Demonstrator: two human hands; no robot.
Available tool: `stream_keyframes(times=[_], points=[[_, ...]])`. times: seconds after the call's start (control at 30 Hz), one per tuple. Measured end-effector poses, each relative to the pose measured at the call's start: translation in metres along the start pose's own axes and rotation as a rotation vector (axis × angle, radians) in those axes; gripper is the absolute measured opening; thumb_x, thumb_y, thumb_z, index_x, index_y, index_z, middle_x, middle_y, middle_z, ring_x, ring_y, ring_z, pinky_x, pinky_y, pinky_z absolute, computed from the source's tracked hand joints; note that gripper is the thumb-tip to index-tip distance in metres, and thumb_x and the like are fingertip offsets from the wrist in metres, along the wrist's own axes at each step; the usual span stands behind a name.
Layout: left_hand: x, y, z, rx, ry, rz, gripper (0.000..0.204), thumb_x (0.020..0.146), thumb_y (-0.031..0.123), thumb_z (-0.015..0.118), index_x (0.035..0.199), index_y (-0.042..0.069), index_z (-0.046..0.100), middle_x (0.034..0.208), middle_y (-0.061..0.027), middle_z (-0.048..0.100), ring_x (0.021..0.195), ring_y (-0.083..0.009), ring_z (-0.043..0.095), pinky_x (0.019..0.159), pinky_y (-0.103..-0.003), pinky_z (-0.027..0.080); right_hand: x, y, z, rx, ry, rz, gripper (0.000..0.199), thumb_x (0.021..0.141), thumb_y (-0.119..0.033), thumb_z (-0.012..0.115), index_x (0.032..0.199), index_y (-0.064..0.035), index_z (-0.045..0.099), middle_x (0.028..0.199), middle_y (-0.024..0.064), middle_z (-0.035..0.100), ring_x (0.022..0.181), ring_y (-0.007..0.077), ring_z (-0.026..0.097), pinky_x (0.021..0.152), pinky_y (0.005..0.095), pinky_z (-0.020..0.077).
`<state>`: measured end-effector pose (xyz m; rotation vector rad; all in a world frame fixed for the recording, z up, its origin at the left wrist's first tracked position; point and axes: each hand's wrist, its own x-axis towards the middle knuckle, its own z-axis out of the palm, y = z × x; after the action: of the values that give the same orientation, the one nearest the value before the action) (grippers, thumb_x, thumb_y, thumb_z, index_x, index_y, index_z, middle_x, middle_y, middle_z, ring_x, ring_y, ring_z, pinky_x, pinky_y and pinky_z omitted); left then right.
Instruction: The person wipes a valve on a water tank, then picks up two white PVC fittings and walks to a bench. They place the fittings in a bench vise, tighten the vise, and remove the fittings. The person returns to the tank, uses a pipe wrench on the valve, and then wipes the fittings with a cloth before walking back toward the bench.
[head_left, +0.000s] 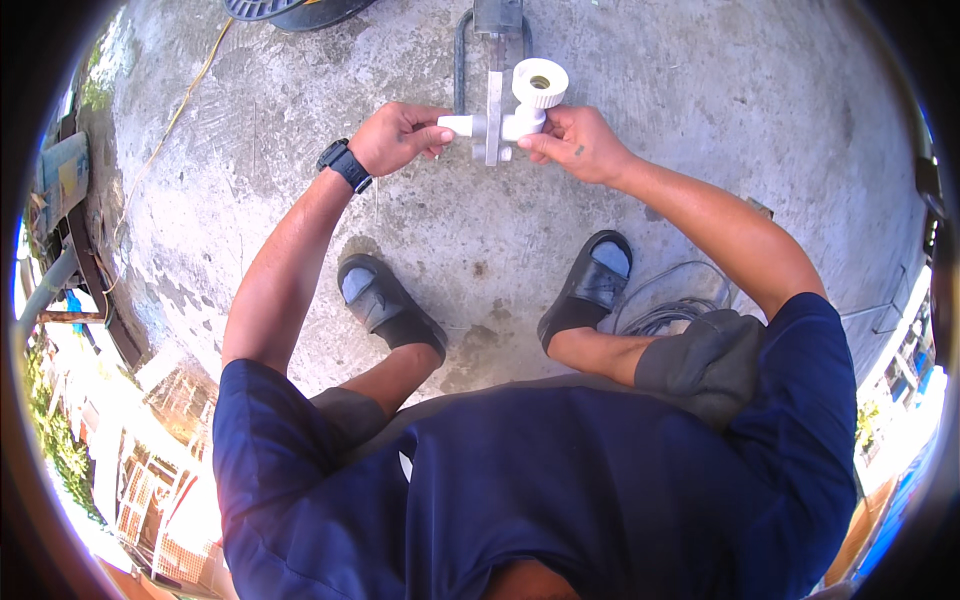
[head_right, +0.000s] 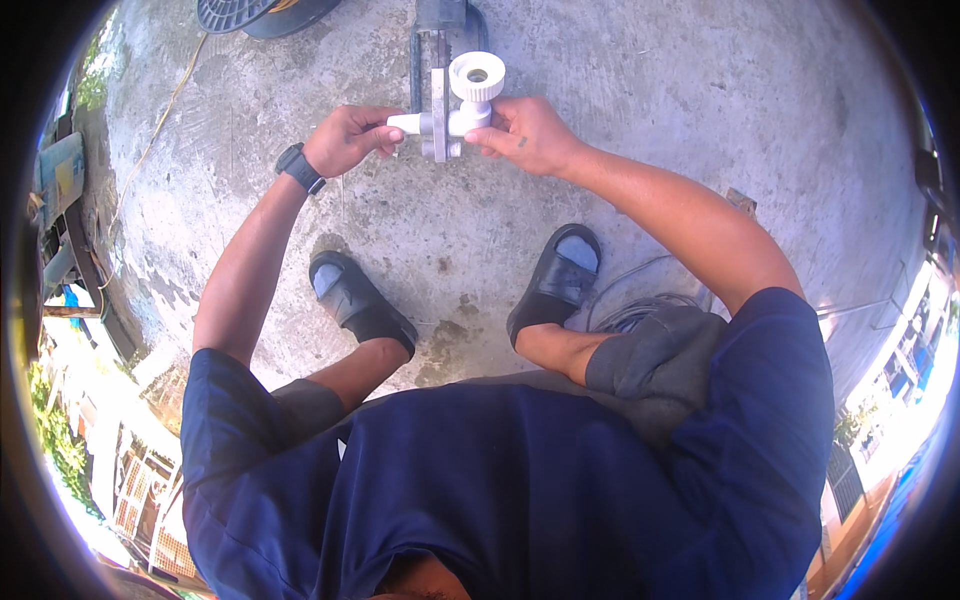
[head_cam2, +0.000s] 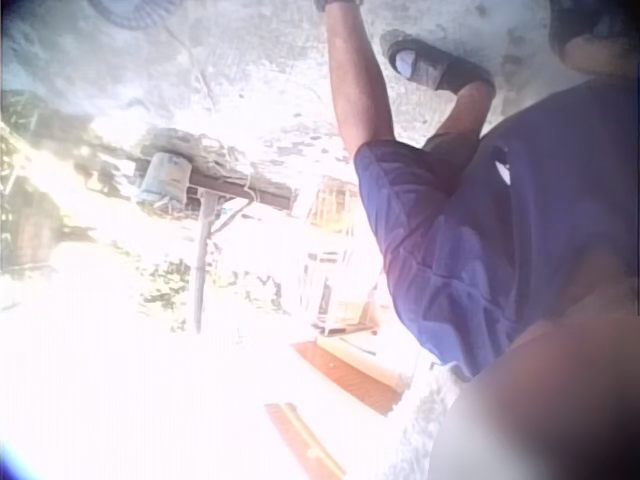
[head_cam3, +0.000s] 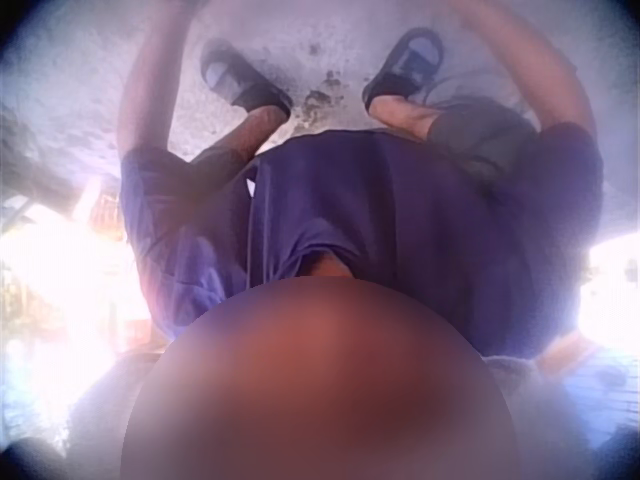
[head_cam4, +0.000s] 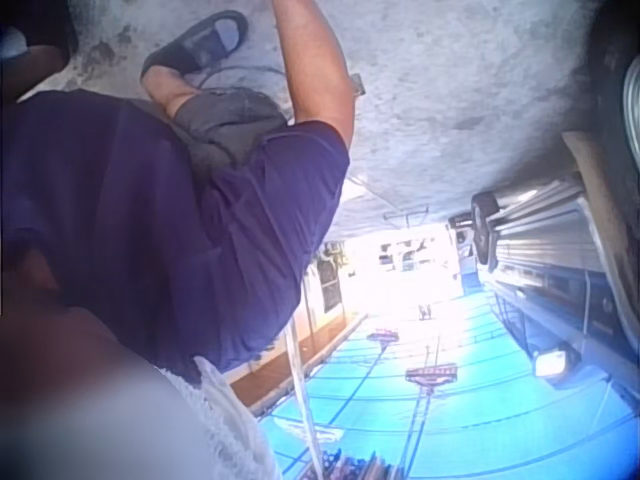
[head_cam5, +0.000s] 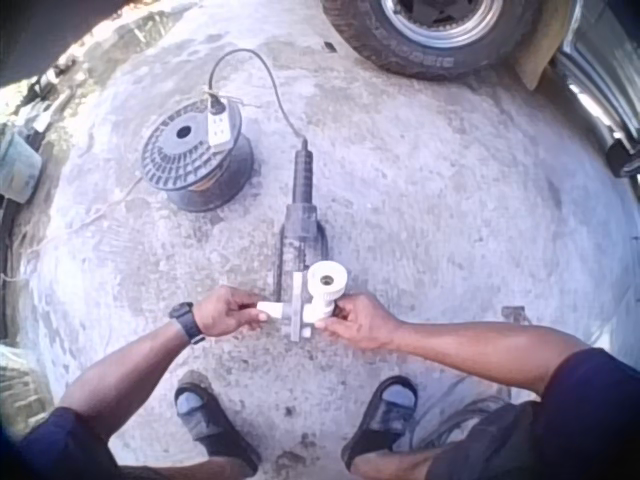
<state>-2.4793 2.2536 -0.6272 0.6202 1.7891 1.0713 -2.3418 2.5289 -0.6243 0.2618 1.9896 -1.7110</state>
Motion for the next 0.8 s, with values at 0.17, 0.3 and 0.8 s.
stream_keyframes(times=[0.17,0.3,0.8], points=[[-0.002,-0.002,0.004,0.073,0.048,0.049,0.034,0.096,0.027,0.070,0.122,0.005,0.071,0.081,-0.0048,0.072,0.070,-0.0094,0.065,0.064,-0.027,0.054,-0.001,-0.002,0.001,0.026,0.005,-0.005,0.028,0.094,-0.018,0.072,0.109,0.0047,0.067,0.094,0.0105,0.071,0.081,0.0134,0.068,0.074,0.0298,0.0582],[-0.004,-0.001,0.006,0.161,0.089,0.120,0.034,0.094,0.026,0.071,0.121,0.007,0.071,0.080,-0.0074,0.071,0.067,-0.0130,0.065,0.063,-0.030,0.054,0.000,0.000,0.002,0.047,0.014,-0.016,0.030,0.094,-0.020,0.072,0.111,0.0039,0.067,0.095,0.0107,0.072,0.081,0.0139,0.069,0.074,0.0300,0.0585],[-0.004,-0.013,0.016,0.435,0.288,0.453,0.033,0.091,0.024,0.073,0.118,0.005,0.069,0.085,-0.0123,0.067,0.071,-0.0281,0.065,0.062,-0.036,0.053,0.002,0.000,-0.002,0.054,-0.046,0.007,0.030,0.095,-0.019,0.071,0.113,0.0048,0.064,0.096,0.0101,0.071,0.083,0.0149,0.069,0.075,0.0305,0.0582]])
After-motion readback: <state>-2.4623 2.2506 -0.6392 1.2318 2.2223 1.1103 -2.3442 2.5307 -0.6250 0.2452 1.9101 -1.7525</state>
